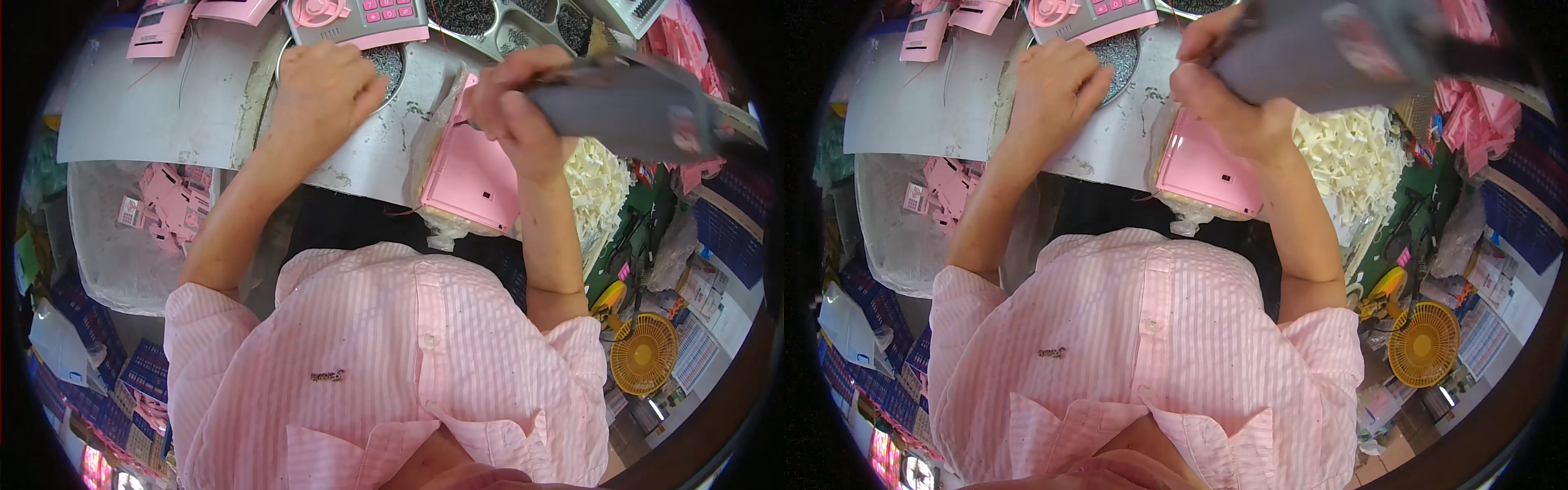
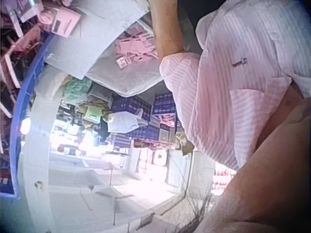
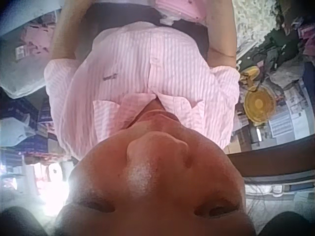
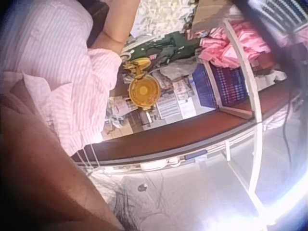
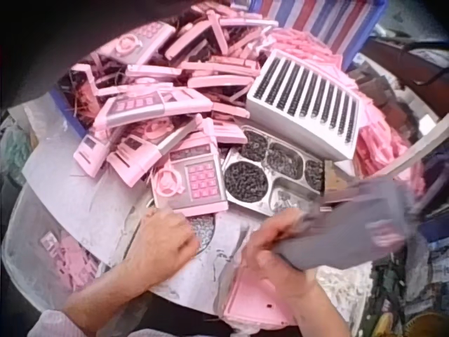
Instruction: Assembling and soldering electronic components inside toy cash registers at a factory workstation.
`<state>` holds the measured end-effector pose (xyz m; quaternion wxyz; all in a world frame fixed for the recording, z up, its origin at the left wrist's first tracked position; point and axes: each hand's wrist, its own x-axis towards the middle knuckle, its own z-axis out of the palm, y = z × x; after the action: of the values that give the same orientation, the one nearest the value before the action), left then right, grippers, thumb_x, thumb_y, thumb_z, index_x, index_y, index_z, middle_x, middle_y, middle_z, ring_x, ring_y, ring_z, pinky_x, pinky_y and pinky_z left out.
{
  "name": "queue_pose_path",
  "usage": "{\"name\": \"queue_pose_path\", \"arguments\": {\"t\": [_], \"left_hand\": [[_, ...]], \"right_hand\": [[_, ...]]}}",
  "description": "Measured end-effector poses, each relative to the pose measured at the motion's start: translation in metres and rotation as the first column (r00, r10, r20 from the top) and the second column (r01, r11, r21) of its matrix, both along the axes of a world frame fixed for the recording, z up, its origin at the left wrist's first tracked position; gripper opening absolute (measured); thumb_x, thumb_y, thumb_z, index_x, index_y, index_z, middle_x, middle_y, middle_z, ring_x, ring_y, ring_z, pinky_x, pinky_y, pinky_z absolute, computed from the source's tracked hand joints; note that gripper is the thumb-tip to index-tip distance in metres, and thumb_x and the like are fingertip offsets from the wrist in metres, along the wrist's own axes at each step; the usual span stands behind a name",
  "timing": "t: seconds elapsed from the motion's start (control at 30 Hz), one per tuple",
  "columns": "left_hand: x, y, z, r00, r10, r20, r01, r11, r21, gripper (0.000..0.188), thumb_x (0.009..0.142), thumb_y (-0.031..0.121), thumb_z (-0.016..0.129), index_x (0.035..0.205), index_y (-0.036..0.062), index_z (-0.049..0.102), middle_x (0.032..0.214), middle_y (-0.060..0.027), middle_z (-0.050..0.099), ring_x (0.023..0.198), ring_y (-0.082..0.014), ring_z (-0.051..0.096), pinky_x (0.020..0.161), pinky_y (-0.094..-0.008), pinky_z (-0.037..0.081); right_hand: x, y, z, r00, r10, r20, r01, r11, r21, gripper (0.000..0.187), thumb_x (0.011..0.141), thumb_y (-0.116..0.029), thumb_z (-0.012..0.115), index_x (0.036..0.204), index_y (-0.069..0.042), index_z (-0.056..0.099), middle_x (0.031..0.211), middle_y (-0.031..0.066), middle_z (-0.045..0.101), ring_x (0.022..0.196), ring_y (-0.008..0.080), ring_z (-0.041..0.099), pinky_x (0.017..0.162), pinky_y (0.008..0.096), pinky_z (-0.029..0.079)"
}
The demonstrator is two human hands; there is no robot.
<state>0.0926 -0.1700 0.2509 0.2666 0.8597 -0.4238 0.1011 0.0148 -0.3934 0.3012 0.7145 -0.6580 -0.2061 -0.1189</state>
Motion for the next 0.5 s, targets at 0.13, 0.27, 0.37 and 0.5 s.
{"name": "queue_pose_path", "arguments": {"t": [0.13, 0.27, 0.37, 0.5], "left_hand": [[-0.028, -0.016, 0.016, 0.982, -0.183, -0.037, 0.174, 0.969, -0.178, 0.015, 0.082, 0.028, 0.073, 0.08, 0.0154, 0.064, 0.084, 0.0011, 0.059, 0.087, -0.0204, 0.056, 0.083, -0.0417, 0.035], [-0.053, -0.024, 0.02, 0.958, -0.246, -0.147, 0.196, 0.937, -0.291, 0.013, 0.079, 0.022, 0.077, 0.084, 0.0139, 0.067, 0.085, 0.0021, 0.062, 0.085, -0.0178, 0.058, 0.087, -0.0401, 0.032], [-0.057, -0.024, 0.021, 0.943, -0.275, -0.188, 0.206, 0.926, -0.317, 0.012, 0.078, 0.019, 0.077, 0.084, 0.0129, 0.068, 0.084, 0.0025, 0.063, 0.084, -0.0168, 0.059, 0.087, -0.0397, 0.031], [-0.06, -0.023, 0.024, 0.938, -0.278, -0.208, 0.212, 0.933, -0.29, 0.012, 0.078, 0.02, 0.077, 0.082, 0.0133, 0.067, 0.08, 0.0027, 0.062, 0.083, -0.0168, 0.059, 0.087, -0.0402, 0.031]], "right_hand": [[-0.011, 0.002, 0.039, 0.986, 0.151, 0.075, -0.162, 0.972, 0.17, 0.028, 0.098, -0.028, 0.052, 0.117, -0.007, 0.048, 0.064, 0.0007, 0.045, 0.056, 0.0142, 0.042, 0.058, 0.0355, 0.042], [-0.016, 0.001, 0.043, 0.962, 0.252, 0.105, -0.266, 0.952, 0.151, 0.03, 0.098, -0.03, 0.05, 0.118, -0.008, 0.048, 0.065, 0.0, 0.046, 0.057, 0.0146, 0.043, 0.061, 0.0352, 0.043], [-0.024, 0.008, 0.037, 0.974, 0.209, 0.084, -0.221, 0.957, 0.187, 0.029, 0.098, -0.029, 0.051, 0.118, -0.008, 0.047, 0.065, 0.0004, 0.046, 0.057, 0.0146, 0.043, 0.06, 0.0354, 0.044], [-0.035, 0.017, 0.037, 0.989, 0.136, 0.057, -0.145, 0.97, 0.193, 0.027, 0.098, -0.026, 0.052, 0.117, -0.008, 0.047, 0.064, 0.0009, 0.047, 0.055, 0.0146, 0.043, 0.059, 0.0358, 0.044]]}}
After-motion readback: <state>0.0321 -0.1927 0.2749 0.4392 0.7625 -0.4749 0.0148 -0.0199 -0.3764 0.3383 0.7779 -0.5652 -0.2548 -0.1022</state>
